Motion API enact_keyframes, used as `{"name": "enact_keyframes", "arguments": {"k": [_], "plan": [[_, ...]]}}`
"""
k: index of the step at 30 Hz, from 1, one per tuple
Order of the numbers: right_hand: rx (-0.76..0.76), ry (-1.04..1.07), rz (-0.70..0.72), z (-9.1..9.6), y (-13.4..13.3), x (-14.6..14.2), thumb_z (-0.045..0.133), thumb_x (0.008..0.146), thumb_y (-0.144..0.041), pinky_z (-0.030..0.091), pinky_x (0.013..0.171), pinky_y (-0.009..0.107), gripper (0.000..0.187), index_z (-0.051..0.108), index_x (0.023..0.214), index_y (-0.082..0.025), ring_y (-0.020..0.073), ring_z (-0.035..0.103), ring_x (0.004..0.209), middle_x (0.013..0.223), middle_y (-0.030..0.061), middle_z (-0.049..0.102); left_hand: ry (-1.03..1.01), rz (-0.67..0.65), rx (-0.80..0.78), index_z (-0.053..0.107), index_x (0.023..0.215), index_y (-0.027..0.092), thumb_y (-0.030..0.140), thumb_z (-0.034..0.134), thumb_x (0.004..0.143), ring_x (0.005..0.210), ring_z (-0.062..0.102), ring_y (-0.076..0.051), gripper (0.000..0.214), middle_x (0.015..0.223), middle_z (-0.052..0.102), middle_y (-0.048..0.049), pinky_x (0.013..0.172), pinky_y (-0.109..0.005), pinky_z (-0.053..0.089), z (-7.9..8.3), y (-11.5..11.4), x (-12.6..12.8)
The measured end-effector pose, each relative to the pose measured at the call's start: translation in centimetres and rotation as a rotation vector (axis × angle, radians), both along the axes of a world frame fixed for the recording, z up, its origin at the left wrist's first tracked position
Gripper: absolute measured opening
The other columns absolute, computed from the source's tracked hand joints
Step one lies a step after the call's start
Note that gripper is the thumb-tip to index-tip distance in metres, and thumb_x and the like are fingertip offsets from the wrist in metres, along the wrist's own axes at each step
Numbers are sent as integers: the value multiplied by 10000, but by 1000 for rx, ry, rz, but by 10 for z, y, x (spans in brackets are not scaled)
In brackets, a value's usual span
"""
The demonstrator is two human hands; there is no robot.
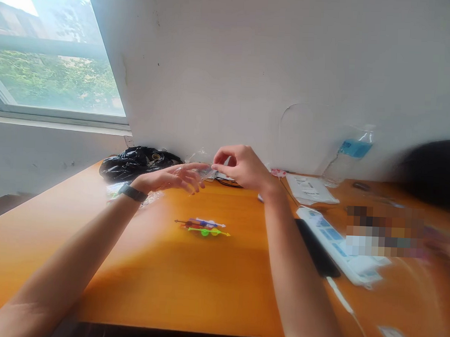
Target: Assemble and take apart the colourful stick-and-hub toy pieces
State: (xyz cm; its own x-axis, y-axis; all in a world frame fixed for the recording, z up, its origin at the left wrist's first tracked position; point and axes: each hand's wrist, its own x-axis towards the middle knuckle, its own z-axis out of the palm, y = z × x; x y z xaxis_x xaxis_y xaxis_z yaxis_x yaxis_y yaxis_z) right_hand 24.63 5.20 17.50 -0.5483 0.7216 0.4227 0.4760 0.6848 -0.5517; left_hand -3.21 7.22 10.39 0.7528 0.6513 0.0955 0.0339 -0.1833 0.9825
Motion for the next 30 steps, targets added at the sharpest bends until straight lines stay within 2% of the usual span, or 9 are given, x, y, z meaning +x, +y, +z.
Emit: {"name": "enact_keyframes", "arguments": {"k": [3,8,13,17,20,22,26,30], "plan": [[-24,20,5,-1,2,2,728,865,-584,345,522,277,380,745,898,-206,140,527,614,727,25,655,-24,-15,-6,431,1601,247,320,714,813,1125,673,-307,841,1275,682,-165,1012,-501,530,1,-1,0],[-143,16,97,-4,5,9,795,811,-563,377,544,279,399,758,1011,-219,163,576,661,724,16,653,-68,-92,-32,420,1606,237,338,727,754,1136,662,-332,911,1253,688,-169,1006,-514,538,3,0,-3],[-168,31,152,-1,5,13,782,853,-518,387,589,293,316,762,939,-215,153,549,662,718,9,633,-14,-170,-38,409,1613,236,372,728,770,1133,673,-336,911,1222,710,-162,1015,-521,534,6,-3,-4],[-169,3,251,-1,8,13,815,819,-516,419,630,302,332,791,999,-238,135,523,704,1018,43,685,-7,-182,-57,446,1589,258,390,728,781,1170,666,-359,865,1219,720,-159,1000,-535,540,4,-4,-2],[-187,-92,343,-5,13,12,828,804,-512,461,705,308,359,823,1073,-275,134,519,772,1225,61,623,-25,-219,-82,468,1571,271,385,735,788,1163,666,-358,835,1220,719,-152,1009,-549,530,1,-3,-2],[-185,-126,351,-7,16,12,823,813,-509,474,747,315,348,835,1080,-287,147,526,834,1323,72,576,-11,-228,-86,467,1571,282,394,733,798,1174,660,-357,825,1226,716,-148,1015,-547,525,0,-2,-2],[-171,-119,299,-10,18,10,825,813,-495,485,791,332,338,844,1089,-301,179,545,934,1454,73,512,13,-213,-82,455,1581,281,431,747,785,1168,657,-356,861,1201,721,-146,1001,-533,535,1,-2,-2],[-203,-158,344,-11,18,9,809,835,-464,496,824,344,273,854,1058,-314,211,572,1025,1489,63,506,17,-225,-79,438,1592,268,413,751,787,1123,678,-342,875,1196,724,-144,1002,-528,536,2,-2,-2]]}}
